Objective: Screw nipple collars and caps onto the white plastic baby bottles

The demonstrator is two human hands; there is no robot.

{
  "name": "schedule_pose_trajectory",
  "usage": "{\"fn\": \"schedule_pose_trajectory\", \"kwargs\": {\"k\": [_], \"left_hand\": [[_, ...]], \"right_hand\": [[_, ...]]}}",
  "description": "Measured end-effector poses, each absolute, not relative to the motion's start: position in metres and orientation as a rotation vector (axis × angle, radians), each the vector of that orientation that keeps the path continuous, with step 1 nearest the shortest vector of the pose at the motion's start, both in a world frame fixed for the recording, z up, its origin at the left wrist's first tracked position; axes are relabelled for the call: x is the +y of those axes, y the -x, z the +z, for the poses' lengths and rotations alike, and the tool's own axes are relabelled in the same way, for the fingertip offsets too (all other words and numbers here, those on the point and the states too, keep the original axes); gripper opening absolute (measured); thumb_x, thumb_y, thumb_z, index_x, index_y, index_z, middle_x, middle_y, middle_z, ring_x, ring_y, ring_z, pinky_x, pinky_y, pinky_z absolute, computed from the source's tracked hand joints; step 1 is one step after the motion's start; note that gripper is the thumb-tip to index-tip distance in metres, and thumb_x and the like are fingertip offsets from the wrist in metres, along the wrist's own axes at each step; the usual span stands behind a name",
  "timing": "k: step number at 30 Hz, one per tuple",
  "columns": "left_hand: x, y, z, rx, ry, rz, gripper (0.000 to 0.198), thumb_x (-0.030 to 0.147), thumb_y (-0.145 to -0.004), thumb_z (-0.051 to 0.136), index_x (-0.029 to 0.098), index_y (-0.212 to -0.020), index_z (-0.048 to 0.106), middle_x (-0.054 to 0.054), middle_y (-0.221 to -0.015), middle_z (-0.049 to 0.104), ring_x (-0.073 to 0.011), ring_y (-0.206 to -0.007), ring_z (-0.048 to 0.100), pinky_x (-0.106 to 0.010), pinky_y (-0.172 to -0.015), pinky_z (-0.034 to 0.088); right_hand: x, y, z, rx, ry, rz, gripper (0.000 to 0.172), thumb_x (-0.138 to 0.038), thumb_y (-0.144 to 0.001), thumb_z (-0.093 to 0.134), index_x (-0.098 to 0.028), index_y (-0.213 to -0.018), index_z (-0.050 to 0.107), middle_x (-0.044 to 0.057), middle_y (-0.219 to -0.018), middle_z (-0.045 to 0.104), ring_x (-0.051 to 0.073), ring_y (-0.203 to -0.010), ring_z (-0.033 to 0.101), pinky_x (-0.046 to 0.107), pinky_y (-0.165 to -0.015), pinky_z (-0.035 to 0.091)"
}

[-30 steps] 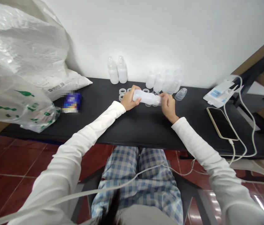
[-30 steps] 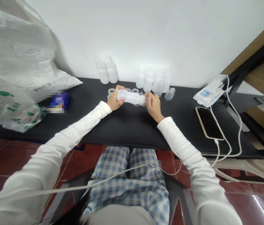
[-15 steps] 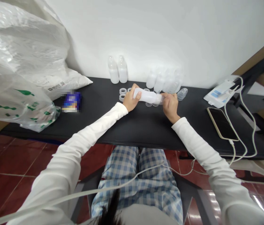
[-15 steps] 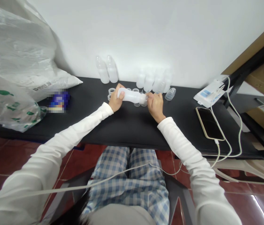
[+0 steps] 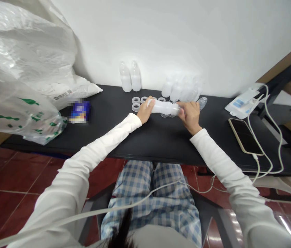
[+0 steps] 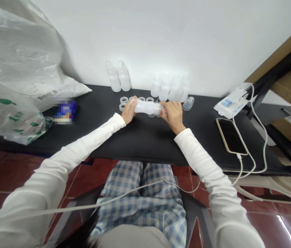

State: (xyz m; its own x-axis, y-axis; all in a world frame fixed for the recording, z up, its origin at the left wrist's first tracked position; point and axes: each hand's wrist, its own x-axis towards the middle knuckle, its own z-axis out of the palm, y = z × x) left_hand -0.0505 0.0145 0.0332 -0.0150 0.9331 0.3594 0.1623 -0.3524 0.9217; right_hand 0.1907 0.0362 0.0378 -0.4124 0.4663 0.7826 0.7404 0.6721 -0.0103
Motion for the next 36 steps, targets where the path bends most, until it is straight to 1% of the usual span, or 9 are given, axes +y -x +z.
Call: {"fn": "schedule_pose_trajectory", "kwargs": {"k": [6,10,15,21,26,29,30,33,36], "left_hand": [[0.019,0.056,0.034,1.283,-1.406,1.498,0.054,0.075,-0.094,0.045,0.023,-0.083,0.05,-0.002,-0.077,0.048,-0.0156,-0.071,0.056,-0.024,-0.053,0.046],[0.023,0.061,0.034,1.354,-1.448,1.551,0.054,0.075,-0.094,0.043,0.023,-0.078,0.044,-0.001,-0.076,0.044,-0.0149,-0.074,0.053,-0.026,-0.059,0.049],[0.024,0.059,0.035,1.326,-1.462,1.559,0.054,0.074,-0.093,0.045,0.023,-0.076,0.044,0.0,-0.073,0.044,-0.0142,-0.07,0.051,-0.024,-0.054,0.047],[0.022,0.055,0.036,1.327,-1.383,1.558,0.059,0.079,-0.092,0.043,0.022,-0.082,0.053,-0.004,-0.077,0.052,-0.0181,-0.077,0.058,-0.027,-0.055,0.047],[0.018,0.058,0.038,1.418,-1.576,1.627,0.069,0.088,-0.091,0.029,0.023,-0.081,0.05,-0.004,-0.081,0.053,-0.0183,-0.081,0.056,-0.032,-0.069,0.051],[0.016,0.062,0.038,1.452,-1.671,1.681,0.07,0.09,-0.089,0.026,0.024,-0.078,0.047,-0.003,-0.076,0.051,-0.0176,-0.077,0.053,-0.034,-0.072,0.051],[0.016,0.063,0.038,1.453,-1.677,1.694,0.07,0.09,-0.089,0.026,0.024,-0.077,0.047,-0.003,-0.075,0.051,-0.0176,-0.076,0.052,-0.034,-0.072,0.051],[0.014,0.063,0.038,1.441,-1.67,1.69,0.07,0.09,-0.089,0.026,0.024,-0.08,0.048,-0.003,-0.076,0.052,-0.0182,-0.077,0.054,-0.034,-0.07,0.051],[0.01,0.062,0.039,1.42,-1.69,1.637,0.07,0.09,-0.088,0.029,0.024,-0.087,0.053,-0.003,-0.077,0.054,-0.0185,-0.077,0.056,-0.033,-0.068,0.051]], "right_hand": [[0.036,-0.191,0.047,-2.195,0.786,-0.407,0.056,-0.063,-0.103,0.042,-0.022,-0.133,0.064,0.012,-0.109,0.072,0.027,-0.097,0.067,0.042,-0.087,0.054],[0.037,-0.187,0.049,-2.222,0.788,-0.361,0.045,-0.056,-0.104,0.047,-0.025,-0.132,0.063,0.014,-0.123,0.069,0.027,-0.111,0.066,0.045,-0.095,0.056],[0.042,-0.187,0.043,-2.22,0.856,-0.345,0.03,-0.038,-0.107,0.041,-0.028,-0.122,0.066,0.012,-0.116,0.066,0.026,-0.108,0.064,0.047,-0.093,0.054],[0.047,-0.188,0.038,-2.239,0.855,-0.384,0.032,-0.02,-0.104,0.04,-0.029,-0.105,0.07,0.006,-0.099,0.061,0.021,-0.1,0.062,0.04,-0.088,0.052],[0.043,-0.189,0.039,-2.251,0.867,-0.376,0.031,-0.024,-0.105,0.04,-0.029,-0.1,0.07,0.006,-0.1,0.061,0.022,-0.101,0.063,0.041,-0.09,0.053],[0.041,-0.189,0.041,-2.237,0.857,-0.343,0.022,-0.039,-0.105,0.048,-0.028,-0.109,0.067,0.009,-0.11,0.063,0.025,-0.105,0.062,0.046,-0.095,0.053],[0.04,-0.189,0.041,-2.227,0.855,-0.321,0.026,-0.047,-0.102,0.053,-0.027,-0.114,0.065,0.011,-0.115,0.062,0.027,-0.109,0.061,0.049,-0.098,0.052],[0.039,-0.188,0.043,-2.195,0.862,-0.228,0.059,-0.069,-0.093,0.058,-0.022,-0.13,0.057,0.017,-0.128,0.06,0.033,-0.12,0.058,0.056,-0.103,0.049],[0.038,-0.19,0.045,-2.216,0.868,-0.128,0.065,-0.07,-0.098,0.047,-0.019,-0.138,0.052,0.017,-0.126,0.064,0.033,-0.116,0.06,0.055,-0.102,0.049]]}}
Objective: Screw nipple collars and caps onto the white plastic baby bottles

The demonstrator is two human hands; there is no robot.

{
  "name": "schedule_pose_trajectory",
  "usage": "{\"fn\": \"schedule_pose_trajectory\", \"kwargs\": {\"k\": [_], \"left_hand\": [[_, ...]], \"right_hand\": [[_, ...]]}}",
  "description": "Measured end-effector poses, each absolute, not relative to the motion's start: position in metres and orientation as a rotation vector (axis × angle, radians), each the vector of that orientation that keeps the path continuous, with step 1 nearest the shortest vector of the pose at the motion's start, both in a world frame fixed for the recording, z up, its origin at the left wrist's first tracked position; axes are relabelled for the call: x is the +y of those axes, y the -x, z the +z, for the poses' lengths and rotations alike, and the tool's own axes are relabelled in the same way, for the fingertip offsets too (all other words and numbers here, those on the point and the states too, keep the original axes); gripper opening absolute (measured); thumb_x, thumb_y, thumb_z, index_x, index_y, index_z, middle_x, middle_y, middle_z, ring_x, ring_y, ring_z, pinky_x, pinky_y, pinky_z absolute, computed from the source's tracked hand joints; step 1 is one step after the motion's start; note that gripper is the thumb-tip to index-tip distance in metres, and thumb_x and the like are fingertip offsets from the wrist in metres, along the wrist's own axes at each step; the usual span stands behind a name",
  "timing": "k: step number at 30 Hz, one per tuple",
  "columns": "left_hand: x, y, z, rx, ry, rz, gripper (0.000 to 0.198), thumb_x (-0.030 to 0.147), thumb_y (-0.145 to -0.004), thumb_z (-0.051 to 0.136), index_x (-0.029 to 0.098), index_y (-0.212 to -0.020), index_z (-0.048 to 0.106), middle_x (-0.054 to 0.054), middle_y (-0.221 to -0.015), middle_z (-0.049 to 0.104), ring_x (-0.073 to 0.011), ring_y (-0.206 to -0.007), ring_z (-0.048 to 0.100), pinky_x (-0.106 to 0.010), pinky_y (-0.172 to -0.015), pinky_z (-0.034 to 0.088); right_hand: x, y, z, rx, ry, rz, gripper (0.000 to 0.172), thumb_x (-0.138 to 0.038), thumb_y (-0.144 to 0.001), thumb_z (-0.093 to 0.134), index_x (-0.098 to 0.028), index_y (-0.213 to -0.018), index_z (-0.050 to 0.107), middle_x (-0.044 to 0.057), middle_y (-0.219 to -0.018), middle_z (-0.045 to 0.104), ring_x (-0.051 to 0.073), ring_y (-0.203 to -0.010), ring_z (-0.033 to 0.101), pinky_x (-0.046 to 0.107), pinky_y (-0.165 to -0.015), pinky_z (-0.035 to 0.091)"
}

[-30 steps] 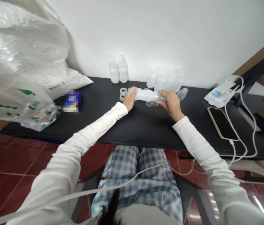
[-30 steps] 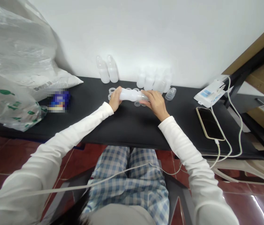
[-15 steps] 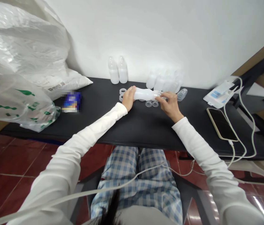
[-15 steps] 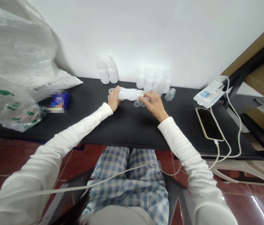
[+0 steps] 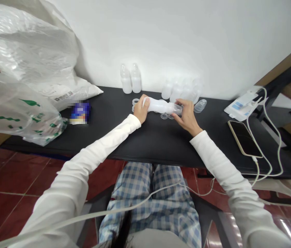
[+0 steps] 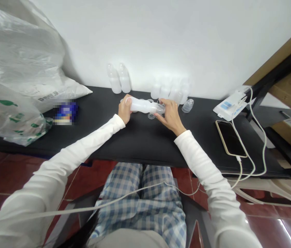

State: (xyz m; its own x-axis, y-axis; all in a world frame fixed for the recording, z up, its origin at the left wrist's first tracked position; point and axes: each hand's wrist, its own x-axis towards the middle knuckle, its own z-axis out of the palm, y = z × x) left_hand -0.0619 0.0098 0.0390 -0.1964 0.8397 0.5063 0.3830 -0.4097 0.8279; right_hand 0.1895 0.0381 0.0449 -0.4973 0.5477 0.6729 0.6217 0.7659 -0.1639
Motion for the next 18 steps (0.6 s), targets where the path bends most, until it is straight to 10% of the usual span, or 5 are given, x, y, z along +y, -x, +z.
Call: {"fn": "schedule_pose_trajectory", "kwargs": {"k": [13,18], "left_hand": [[0.021,0.064,0.043,1.326,-1.46,1.576,0.068,0.088,-0.087,0.042,0.022,-0.089,0.057,0.002,-0.056,0.053,-0.012,-0.044,0.051,-0.026,-0.044,0.04],[0.033,0.071,0.044,1.225,-1.265,1.608,0.074,0.092,-0.085,0.034,0.021,-0.088,0.055,0.001,-0.053,0.052,-0.0113,-0.041,0.047,-0.026,-0.042,0.039]], "right_hand": [[0.032,-0.182,0.045,-2.15,0.85,-0.369,0.027,-0.027,-0.106,0.046,-0.031,-0.123,0.067,0.009,-0.129,0.071,0.025,-0.114,0.066,0.045,-0.096,0.052],[0.035,-0.194,0.036,-2.071,0.971,-0.314,0.022,-0.036,-0.104,0.05,-0.032,-0.104,0.072,0.01,-0.114,0.07,0.028,-0.109,0.064,0.048,-0.096,0.051]]}}
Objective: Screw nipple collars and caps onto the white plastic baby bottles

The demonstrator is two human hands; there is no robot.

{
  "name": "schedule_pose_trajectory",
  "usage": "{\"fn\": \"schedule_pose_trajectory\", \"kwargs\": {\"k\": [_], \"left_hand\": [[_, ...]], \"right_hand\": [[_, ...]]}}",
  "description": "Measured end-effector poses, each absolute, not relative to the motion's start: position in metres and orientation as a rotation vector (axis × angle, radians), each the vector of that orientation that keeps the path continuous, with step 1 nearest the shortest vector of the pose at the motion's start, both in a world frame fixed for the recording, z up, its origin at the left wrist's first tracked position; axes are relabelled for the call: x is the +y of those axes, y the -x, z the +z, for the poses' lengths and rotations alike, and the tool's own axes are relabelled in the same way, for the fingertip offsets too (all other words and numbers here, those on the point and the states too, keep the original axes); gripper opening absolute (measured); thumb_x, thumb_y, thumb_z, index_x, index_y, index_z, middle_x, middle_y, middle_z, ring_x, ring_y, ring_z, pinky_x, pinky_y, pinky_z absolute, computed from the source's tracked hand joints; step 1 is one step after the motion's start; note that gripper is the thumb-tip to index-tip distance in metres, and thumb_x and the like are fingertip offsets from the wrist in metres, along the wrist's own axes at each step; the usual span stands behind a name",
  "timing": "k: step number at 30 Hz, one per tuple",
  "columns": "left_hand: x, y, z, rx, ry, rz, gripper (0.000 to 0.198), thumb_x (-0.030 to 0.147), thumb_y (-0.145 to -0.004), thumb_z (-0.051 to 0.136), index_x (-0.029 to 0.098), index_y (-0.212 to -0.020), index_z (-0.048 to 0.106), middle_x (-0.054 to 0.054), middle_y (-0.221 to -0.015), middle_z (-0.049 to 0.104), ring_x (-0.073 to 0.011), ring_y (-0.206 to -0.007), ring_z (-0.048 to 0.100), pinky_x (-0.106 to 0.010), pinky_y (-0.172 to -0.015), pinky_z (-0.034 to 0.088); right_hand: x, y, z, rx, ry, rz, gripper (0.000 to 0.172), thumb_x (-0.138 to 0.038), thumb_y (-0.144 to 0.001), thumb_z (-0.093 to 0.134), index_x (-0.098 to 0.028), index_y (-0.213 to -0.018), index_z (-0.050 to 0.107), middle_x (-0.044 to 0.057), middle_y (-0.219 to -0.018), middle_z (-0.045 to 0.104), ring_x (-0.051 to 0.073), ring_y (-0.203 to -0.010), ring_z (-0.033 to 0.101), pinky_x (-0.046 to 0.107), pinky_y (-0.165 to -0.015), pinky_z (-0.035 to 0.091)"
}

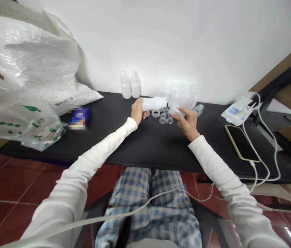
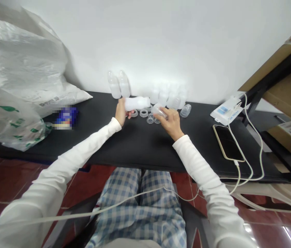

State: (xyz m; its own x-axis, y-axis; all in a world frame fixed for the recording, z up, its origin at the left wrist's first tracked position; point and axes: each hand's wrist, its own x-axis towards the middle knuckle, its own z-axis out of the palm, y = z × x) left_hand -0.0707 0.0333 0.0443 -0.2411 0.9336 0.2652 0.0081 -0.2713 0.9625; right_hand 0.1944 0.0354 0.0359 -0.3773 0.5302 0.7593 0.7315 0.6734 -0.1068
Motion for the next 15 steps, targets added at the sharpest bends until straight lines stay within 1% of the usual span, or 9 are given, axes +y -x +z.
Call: {"fn": "schedule_pose_trajectory", "kwargs": {"k": [2,3,5,7,8,9,11,13,15], "left_hand": [[0.042,0.084,0.048,1.192,-1.207,1.617,0.076,0.091,-0.087,0.028,0.021,-0.092,0.055,-0.002,-0.058,0.056,-0.014,-0.048,0.055,-0.028,-0.046,0.042],[0.047,0.092,0.05,1.173,-1.223,1.622,0.073,0.089,-0.087,0.029,0.022,-0.096,0.055,-0.004,-0.065,0.06,-0.0159,-0.056,0.06,-0.029,-0.05,0.046],[0.055,0.105,0.053,1.157,-1.264,1.623,0.061,0.081,-0.088,0.039,0.023,-0.102,0.052,-0.007,-0.082,0.068,-0.0189,-0.075,0.07,-0.031,-0.063,0.053],[0.061,0.112,0.054,1.174,-1.263,1.604,0.047,0.066,-0.087,0.055,0.025,-0.108,0.047,-0.008,-0.099,0.069,-0.0194,-0.091,0.072,-0.033,-0.076,0.057],[0.064,0.112,0.054,1.19,-1.262,1.584,0.044,0.056,-0.086,0.061,0.026,-0.112,0.044,-0.008,-0.104,0.069,-0.0194,-0.096,0.072,-0.034,-0.082,0.058],[0.067,0.11,0.054,1.209,-1.271,1.559,0.046,0.047,-0.083,0.066,0.027,-0.116,0.042,-0.008,-0.109,0.068,-0.0197,-0.1,0.072,-0.036,-0.086,0.058],[0.076,0.103,0.055,1.243,-1.336,1.508,0.057,0.033,-0.079,0.073,0.027,-0.124,0.037,-0.009,-0.116,0.067,-0.0217,-0.108,0.071,-0.041,-0.093,0.058],[0.089,0.093,0.058,1.278,-1.438,1.477,0.067,0.024,-0.075,0.077,0.026,-0.128,0.037,-0.013,-0.125,0.065,-0.0248,-0.118,0.068,-0.045,-0.1,0.056],[0.105,0.083,0.063,1.352,-1.528,1.451,0.073,0.018,-0.069,0.082,0.023,-0.128,0.04,-0.016,-0.13,0.063,-0.0283,-0.126,0.065,-0.047,-0.107,0.052]], "right_hand": [[0.04,-0.201,0.035,-1.981,0.993,-0.332,0.022,-0.038,-0.102,0.05,-0.031,-0.104,0.071,0.01,-0.111,0.068,0.029,-0.108,0.062,0.049,-0.095,0.051],[0.042,-0.203,0.036,-1.927,0.994,-0.361,0.021,-0.039,-0.102,0.051,-0.031,-0.106,0.07,0.01,-0.112,0.066,0.029,-0.108,0.062,0.05,-0.094,0.05],[0.047,-0.207,0.038,-1.834,0.983,-0.432,0.02,-0.041,-0.099,0.054,-0.031,-0.114,0.065,0.01,-0.116,0.064,0.029,-0.108,0.06,0.051,-0.093,0.049],[0.05,-0.208,0.04,-1.779,0.969,-0.487,0.028,-0.045,-0.097,0.059,-0.029,-0.12,0.06,0.011,-0.119,0.062,0.029,-0.108,0.059,0.053,-0.093,0.048],[0.051,-0.208,0.041,-1.76,0.966,-0.504,0.033,-0.047,-0.096,0.061,-0.028,-0.123,0.058,0.012,-0.119,0.061,0.029,-0.107,0.059,0.053,-0.093,0.047],[0.051,-0.207,0.041,-1.742,0.965,-0.515,0.037,-0.048,-0.095,0.062,-0.027,-0.125,0.056,0.013,-0.118,0.06,0.03,-0.107,0.059,0.054,-0.093,0.047],[0.052,-0.206,0.041,-1.707,0.96,-0.526,0.043,-0.05,-0.094,0.063,-0.024,-0.127,0.053,0.013,-0.118,0.058,0.03,-0.106,0.059,0.054,-0.093,0.047],[0.052,-0.206,0.04,-1.679,0.945,-0.528,0.046,-0.05,-0.093,0.063,-0.023,-0.129,0.051,0.014,-0.118,0.058,0.03,-0.106,0.059,0.055,-0.093,0.047],[0.053,-0.208,0.039,-1.666,0.936,-0.507,0.048,-0.05,-0.093,0.063,-0.023,-0.13,0.05,0.015,-0.119,0.057,0.031,-0.107,0.058,0.057,-0.095,0.047]]}}
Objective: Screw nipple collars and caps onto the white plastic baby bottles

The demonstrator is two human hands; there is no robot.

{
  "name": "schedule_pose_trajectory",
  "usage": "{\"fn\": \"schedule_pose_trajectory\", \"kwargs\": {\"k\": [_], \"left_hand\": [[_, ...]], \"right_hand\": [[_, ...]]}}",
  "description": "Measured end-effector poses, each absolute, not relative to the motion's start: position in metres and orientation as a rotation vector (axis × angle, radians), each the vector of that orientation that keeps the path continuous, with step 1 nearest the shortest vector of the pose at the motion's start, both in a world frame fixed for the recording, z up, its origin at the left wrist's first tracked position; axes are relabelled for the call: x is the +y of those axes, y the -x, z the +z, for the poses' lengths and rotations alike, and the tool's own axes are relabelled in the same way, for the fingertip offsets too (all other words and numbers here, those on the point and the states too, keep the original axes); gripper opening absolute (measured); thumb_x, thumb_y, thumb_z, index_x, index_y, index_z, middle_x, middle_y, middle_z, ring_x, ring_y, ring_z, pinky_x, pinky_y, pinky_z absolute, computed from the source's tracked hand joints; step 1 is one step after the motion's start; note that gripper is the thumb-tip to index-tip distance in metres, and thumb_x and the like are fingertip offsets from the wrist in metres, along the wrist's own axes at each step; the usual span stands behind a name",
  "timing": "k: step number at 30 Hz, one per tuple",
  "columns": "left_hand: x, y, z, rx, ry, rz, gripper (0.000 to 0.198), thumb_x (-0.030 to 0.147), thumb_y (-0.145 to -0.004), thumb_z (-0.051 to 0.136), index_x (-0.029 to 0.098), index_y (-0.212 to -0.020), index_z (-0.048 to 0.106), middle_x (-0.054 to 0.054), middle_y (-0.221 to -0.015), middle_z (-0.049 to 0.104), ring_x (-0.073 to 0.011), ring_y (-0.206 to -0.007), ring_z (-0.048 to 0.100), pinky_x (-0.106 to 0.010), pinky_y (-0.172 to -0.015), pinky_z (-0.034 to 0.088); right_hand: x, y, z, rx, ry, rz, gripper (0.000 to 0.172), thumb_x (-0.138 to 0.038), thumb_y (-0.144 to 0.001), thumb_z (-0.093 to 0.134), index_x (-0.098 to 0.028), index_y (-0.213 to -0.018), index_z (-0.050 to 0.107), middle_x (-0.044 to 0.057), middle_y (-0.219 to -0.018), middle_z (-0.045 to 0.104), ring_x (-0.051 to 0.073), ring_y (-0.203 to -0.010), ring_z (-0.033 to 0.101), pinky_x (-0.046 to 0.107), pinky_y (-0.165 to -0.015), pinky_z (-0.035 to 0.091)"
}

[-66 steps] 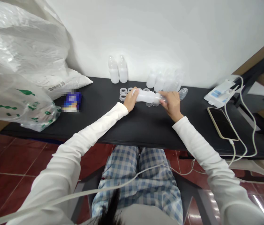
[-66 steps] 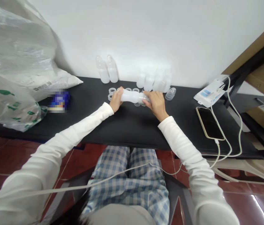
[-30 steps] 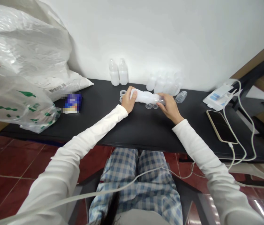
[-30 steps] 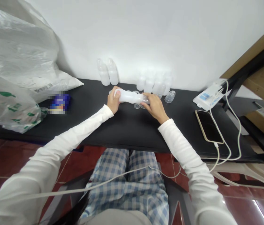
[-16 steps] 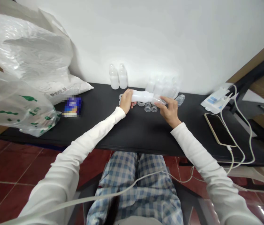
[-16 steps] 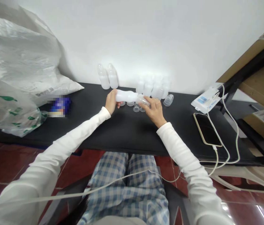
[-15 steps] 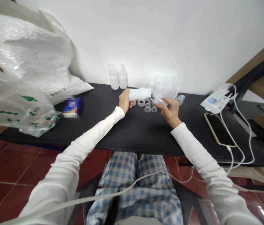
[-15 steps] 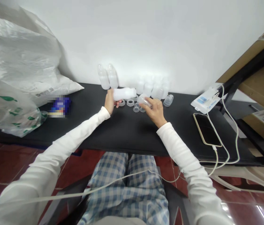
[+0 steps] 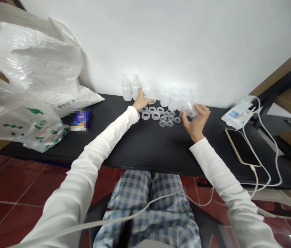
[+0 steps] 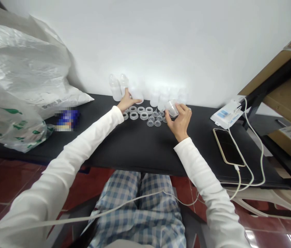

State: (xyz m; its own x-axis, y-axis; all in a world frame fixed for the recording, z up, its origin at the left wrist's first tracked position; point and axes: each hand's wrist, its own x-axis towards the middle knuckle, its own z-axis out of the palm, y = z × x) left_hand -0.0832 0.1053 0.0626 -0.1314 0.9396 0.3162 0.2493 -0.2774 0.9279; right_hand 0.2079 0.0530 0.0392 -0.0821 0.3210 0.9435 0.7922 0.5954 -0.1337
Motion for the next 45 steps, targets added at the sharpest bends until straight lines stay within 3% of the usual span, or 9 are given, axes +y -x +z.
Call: {"fn": "schedule_pose_trajectory", "kwargs": {"k": [5,8,11,18,27,34,38,41,45], "left_hand": [[0.146,0.068,0.063,1.762,-1.54,1.216,0.088,0.009,-0.05,0.093,0.015,-0.124,0.045,-0.024,-0.12,0.066,-0.0451,-0.129,0.06,-0.064,-0.113,0.04],[0.156,0.061,0.056,1.722,-1.549,1.245,0.089,0.005,-0.043,0.096,0.017,-0.117,0.047,-0.022,-0.113,0.067,-0.0488,-0.128,0.059,-0.067,-0.108,0.042],[0.157,0.053,0.053,1.683,-1.592,1.207,0.09,0.002,-0.044,0.095,0.016,-0.119,0.048,-0.024,-0.121,0.064,-0.048,-0.132,0.056,-0.062,-0.109,0.042],[0.149,0.03,0.066,1.807,-1.632,0.996,0.089,0.001,-0.073,0.077,0.009,-0.151,0.034,-0.03,-0.155,0.035,-0.0426,-0.151,0.041,-0.048,-0.125,0.03],[0.161,0.008,0.053,1.541,-1.661,1.132,0.104,-0.008,-0.068,0.07,0.006,-0.16,0.022,-0.031,-0.157,0.033,-0.0407,-0.153,0.039,-0.049,-0.13,0.025],[0.157,0.02,0.053,1.418,-1.689,1.111,0.09,-0.009,-0.07,0.06,0.01,-0.153,0.034,-0.027,-0.149,0.053,-0.0352,-0.141,0.054,-0.053,-0.125,0.034],[0.125,0.033,0.055,1.405,-1.743,1.233,0.058,-0.002,-0.078,0.06,0.012,-0.135,0.053,-0.023,-0.146,0.057,-0.03,-0.138,0.055,-0.047,-0.12,0.04],[0.081,0.034,0.052,1.223,-1.795,1.344,0.019,0.015,-0.094,0.055,0.017,-0.111,0.063,-0.013,-0.126,0.068,-0.0203,-0.11,0.066,-0.038,-0.103,0.051],[0.032,0.029,0.045,0.972,-1.79,1.307,0.03,0.045,-0.101,0.053,0.019,-0.104,0.067,-0.007,-0.109,0.071,-0.0164,-0.093,0.067,-0.029,-0.084,0.053]], "right_hand": [[0.055,-0.214,0.04,-1.66,0.975,-0.432,0.053,-0.052,-0.093,0.061,-0.021,-0.135,0.048,0.017,-0.121,0.055,0.034,-0.112,0.057,0.062,-0.096,0.047],[0.057,-0.216,0.04,-1.61,0.988,-0.491,0.054,-0.051,-0.093,0.062,-0.021,-0.135,0.048,0.017,-0.12,0.056,0.034,-0.11,0.058,0.062,-0.095,0.048],[0.059,-0.217,0.039,-1.555,0.998,-0.547,0.054,-0.05,-0.092,0.063,-0.02,-0.134,0.048,0.017,-0.119,0.056,0.034,-0.11,0.058,0.061,-0.095,0.048],[0.061,-0.217,0.039,-1.552,1.042,-0.506,0.056,-0.048,-0.091,0.062,-0.017,-0.135,0.046,0.016,-0.121,0.055,0.033,-0.114,0.056,0.061,-0.1,0.045],[0.057,-0.211,0.04,-1.592,1.146,-0.442,0.055,-0.052,-0.092,0.059,-0.015,-0.131,0.05,0.017,-0.116,0.058,0.033,-0.11,0.057,0.061,-0.1,0.044],[0.055,-0.209,0.041,-1.63,1.154,-0.392,0.055,-0.053,-0.092,0.059,-0.014,-0.13,0.053,0.016,-0.113,0.06,0.032,-0.105,0.057,0.059,-0.098,0.045],[0.051,-0.204,0.042,-1.741,1.109,-0.29,0.055,-0.054,-0.093,0.058,-0.015,-0.132,0.053,0.016,-0.114,0.06,0.033,-0.106,0.058,0.06,-0.099,0.044],[0.046,-0.192,0.04,-1.797,1.071,-0.215,0.053,-0.056,-0.095,0.056,-0.016,-0.13,0.054,0.015,-0.112,0.062,0.031,-0.105,0.059,0.058,-0.1,0.046],[0.043,-0.172,0.035,-1.837,1.053,-0.117,0.053,-0.059,-0.096,0.054,-0.017,-0.127,0.055,0.014,-0.11,0.065,0.03,-0.102,0.06,0.055,-0.098,0.048]]}}
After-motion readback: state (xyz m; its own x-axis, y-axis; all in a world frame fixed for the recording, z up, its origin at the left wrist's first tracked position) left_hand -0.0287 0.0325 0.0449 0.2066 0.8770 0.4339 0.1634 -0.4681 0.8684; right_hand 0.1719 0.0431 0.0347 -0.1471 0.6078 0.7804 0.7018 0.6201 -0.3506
